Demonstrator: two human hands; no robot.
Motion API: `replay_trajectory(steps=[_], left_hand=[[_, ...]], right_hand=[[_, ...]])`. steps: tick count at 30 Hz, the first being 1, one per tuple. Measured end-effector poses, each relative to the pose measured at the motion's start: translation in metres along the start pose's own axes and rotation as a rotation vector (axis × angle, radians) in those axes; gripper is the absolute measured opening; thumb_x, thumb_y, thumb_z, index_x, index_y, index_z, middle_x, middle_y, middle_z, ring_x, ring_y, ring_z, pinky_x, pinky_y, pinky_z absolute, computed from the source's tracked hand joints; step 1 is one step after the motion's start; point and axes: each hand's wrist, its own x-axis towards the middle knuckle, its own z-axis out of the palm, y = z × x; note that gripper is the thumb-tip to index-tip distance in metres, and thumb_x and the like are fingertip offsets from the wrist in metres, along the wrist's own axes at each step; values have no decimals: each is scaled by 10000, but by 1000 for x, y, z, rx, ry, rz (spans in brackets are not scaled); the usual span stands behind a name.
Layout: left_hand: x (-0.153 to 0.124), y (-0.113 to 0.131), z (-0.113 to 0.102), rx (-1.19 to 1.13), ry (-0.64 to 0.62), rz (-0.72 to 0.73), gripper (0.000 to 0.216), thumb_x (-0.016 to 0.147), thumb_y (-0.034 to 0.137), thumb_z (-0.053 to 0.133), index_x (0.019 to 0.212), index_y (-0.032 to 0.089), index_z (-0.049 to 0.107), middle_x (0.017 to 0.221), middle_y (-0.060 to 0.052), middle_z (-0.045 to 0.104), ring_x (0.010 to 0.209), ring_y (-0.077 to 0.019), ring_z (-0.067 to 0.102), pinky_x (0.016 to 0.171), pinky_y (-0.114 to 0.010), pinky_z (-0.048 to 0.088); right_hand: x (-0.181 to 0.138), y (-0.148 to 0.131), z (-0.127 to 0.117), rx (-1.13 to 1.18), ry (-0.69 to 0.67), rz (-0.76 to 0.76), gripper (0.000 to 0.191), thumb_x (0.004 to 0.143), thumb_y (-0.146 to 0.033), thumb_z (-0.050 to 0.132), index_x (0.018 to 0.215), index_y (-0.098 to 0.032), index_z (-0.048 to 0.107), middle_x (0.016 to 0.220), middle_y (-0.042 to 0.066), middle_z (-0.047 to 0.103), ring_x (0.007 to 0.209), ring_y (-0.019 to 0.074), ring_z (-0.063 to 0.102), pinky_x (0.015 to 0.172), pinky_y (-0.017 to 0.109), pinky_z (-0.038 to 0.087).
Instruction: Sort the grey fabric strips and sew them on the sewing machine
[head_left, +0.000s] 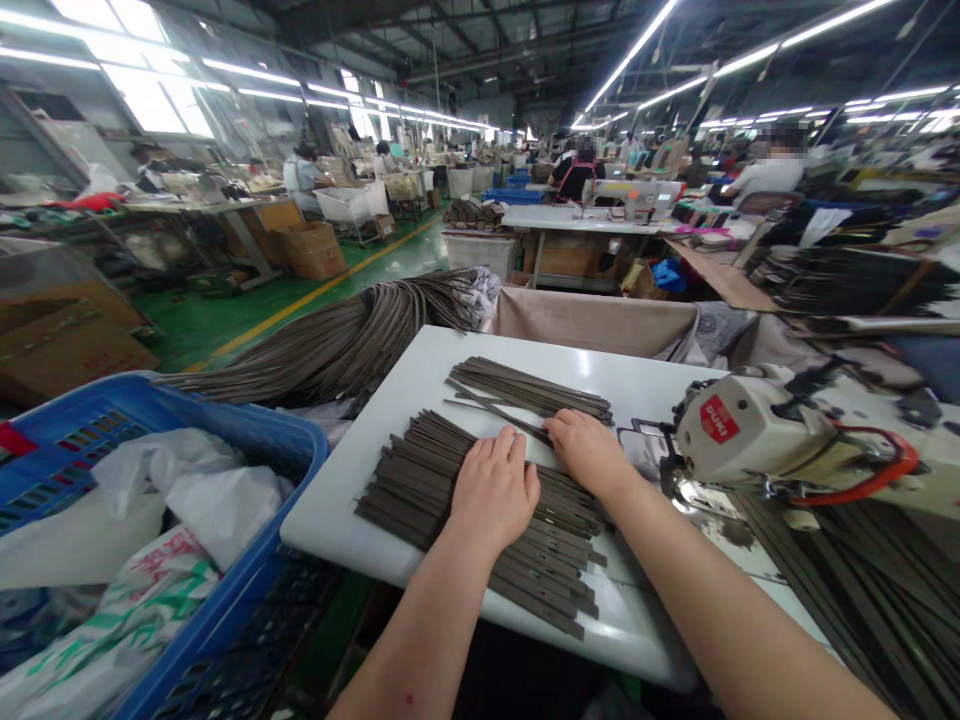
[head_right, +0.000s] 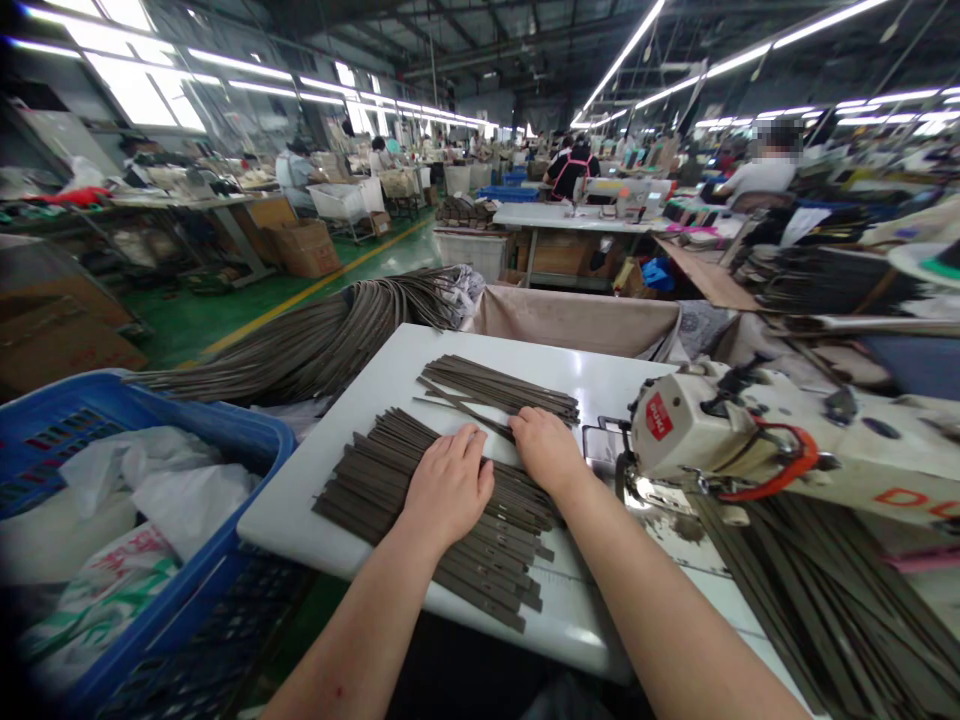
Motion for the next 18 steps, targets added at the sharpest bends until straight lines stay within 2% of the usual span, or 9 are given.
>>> replay_trajectory(steps=[2,3,5,6,8,11,14,18], left_hand=[[0,0,1,-22,15,-4,477,1016,266,486,1471,122,505,1497,-161,565,1181,-279,622,1063,-449,473],[0,0,1,-32,10,-3,484,1017,263,484,1482,129,500,1495,-152,574,1191,-278,618,1072,-453,466],[2,1,-1,-45,-18,4,380,1020,261,486,1365,156,605,1362,-131,666,1149,-283,625,1058,-466,468],[2,1,-2,-46,-32,7,309,1019,260,490,1262,167,658,1264,-123,703,1110,-285,628,1040,-471,473],[3,2,-4,-44,-39,7,211,1016,262,506,1067,180,693,1091,-109,718,1049,-288,621,1015,-472,482],[2,2,-6,-36,0,12,165,1007,270,541,949,186,671,1005,-97,690,1098,-297,595,1104,-492,438],[2,1,-4,-39,8,34,154,1007,257,541,940,184,659,993,-88,681,1082,-277,609,1173,-497,387],[2,0,1,-26,-6,39,158,1009,251,531,945,175,653,981,-89,675,1005,-263,627,1119,-490,431]], right_hand=[[-3,0,-1,169,-60,-43,275,955,-91,552,1080,-209,768,964,69,736,919,213,678,856,312,505],[-3,1,-2,282,-98,-71,306,934,-72,557,1074,-234,775,954,46,742,902,197,690,845,297,516],[-3,4,-3,471,-138,-98,346,889,-33,548,994,-256,791,936,20,748,881,180,702,850,291,533],[-2,5,-3,501,-111,-82,345,875,-24,541,948,-250,792,941,23,749,888,182,704,871,301,539],[1,9,-2,439,24,2,312,872,-35,547,945,-222,785,991,61,743,953,212,698,943,349,538],[3,14,3,219,172,116,319,876,-91,613,1157,-168,742,1154,143,712,1096,294,654,1034,448,507],[2,16,12,87,149,141,427,883,-161,675,1308,-125,662,1242,188,668,1143,341,625,1039,481,503],[0,16,18,95,111,151,351,916,-185,672,1262,-134,681,1144,159,682,1086,315,638,1015,454,514]])
